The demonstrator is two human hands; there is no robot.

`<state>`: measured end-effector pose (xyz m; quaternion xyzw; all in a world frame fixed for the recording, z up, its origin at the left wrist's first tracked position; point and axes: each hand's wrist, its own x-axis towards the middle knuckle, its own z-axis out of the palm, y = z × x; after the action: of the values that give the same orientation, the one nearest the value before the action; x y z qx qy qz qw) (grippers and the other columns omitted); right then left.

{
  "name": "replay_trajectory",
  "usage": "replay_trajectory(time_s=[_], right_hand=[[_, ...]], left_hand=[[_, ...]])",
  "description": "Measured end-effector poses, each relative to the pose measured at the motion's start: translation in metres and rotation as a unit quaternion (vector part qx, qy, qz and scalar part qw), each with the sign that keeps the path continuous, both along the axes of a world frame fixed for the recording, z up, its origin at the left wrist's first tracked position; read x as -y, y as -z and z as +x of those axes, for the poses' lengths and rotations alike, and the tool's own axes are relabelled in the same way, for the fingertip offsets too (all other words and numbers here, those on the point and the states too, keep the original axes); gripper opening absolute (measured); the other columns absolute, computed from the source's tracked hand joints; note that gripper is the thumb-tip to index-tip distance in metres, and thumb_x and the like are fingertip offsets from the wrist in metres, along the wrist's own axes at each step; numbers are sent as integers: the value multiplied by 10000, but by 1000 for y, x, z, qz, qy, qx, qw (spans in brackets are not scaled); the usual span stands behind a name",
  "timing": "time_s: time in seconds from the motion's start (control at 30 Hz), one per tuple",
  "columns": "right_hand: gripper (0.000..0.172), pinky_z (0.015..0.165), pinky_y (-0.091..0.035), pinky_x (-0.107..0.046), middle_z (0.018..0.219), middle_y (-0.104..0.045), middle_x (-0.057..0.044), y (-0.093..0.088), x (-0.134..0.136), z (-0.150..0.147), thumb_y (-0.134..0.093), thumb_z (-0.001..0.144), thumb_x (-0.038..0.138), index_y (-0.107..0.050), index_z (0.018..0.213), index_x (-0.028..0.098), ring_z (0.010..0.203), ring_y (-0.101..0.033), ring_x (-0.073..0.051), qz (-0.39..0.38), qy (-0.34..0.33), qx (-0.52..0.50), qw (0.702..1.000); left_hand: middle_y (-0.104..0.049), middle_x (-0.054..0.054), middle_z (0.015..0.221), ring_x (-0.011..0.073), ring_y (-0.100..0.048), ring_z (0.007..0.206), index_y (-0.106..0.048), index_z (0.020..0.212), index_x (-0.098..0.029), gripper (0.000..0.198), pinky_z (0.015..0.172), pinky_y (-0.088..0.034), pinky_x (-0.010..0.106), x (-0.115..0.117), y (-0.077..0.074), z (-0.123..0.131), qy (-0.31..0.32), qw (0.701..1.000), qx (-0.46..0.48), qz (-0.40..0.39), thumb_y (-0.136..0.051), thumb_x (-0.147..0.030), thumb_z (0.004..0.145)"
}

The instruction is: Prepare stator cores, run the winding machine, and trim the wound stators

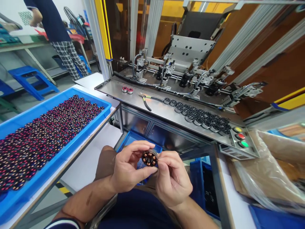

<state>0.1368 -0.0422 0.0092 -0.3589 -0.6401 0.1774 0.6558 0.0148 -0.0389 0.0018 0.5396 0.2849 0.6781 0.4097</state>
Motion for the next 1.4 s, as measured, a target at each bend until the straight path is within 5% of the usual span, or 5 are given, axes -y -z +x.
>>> replay_trajectory(time_s=[0.27, 0.63, 1.03, 1.23, 1.4], right_hand=[[185, 576, -487, -284, 737, -609, -22, -2, -12, 12, -535, 860, 30, -597, 863, 204, 674, -587, -154, 35, -24, 63, 997], [163, 565, -474, -269, 736, -612, -21, -10, -11, 22, -552, 876, 48, -602, 842, 199, 659, -591, -144, 20, 4, 126, 992], [177, 590, -512, -257, 722, -617, -14, -19, -10, 26, -555, 864, 19, -602, 833, 187, 669, -610, -137, 20, -66, 123, 990], [176, 613, -551, -246, 813, -649, -53, -20, -10, 38, -568, 862, 21, -607, 936, 177, 735, -647, -146, 92, -69, 207, 972], [162, 576, -508, -252, 741, -618, -26, -21, -7, 35, -562, 871, 32, -602, 869, 188, 663, -600, -134, 44, -37, 190, 980]], left_hand=[[-686, 33, 787, 143, -666, 661, -624, 1102, -208, 385, 584, -548, 223, -10, 0, -23, 277, 945, 6, -174, -733, -424, 802], [-726, 79, 884, 157, -704, 696, -640, 1188, -221, 344, 583, -565, 230, -12, 7, -21, 306, 937, 84, -145, -677, -342, 868], [-674, 57, 1163, 245, -638, 1156, -593, 1095, -248, 417, 961, -521, 362, -10, -1, -20, 280, 927, 205, -142, -796, -376, 755], [-700, 30, 719, 125, -682, 623, -544, 986, -156, 332, 577, -516, 194, -13, 5, -20, 418, 873, 93, -232, -675, -431, 856], [-705, 11, 792, 116, -696, 655, -526, 1049, -194, 253, 580, -523, 179, -10, 6, -17, 347, 916, 70, -188, -681, -293, 875]])
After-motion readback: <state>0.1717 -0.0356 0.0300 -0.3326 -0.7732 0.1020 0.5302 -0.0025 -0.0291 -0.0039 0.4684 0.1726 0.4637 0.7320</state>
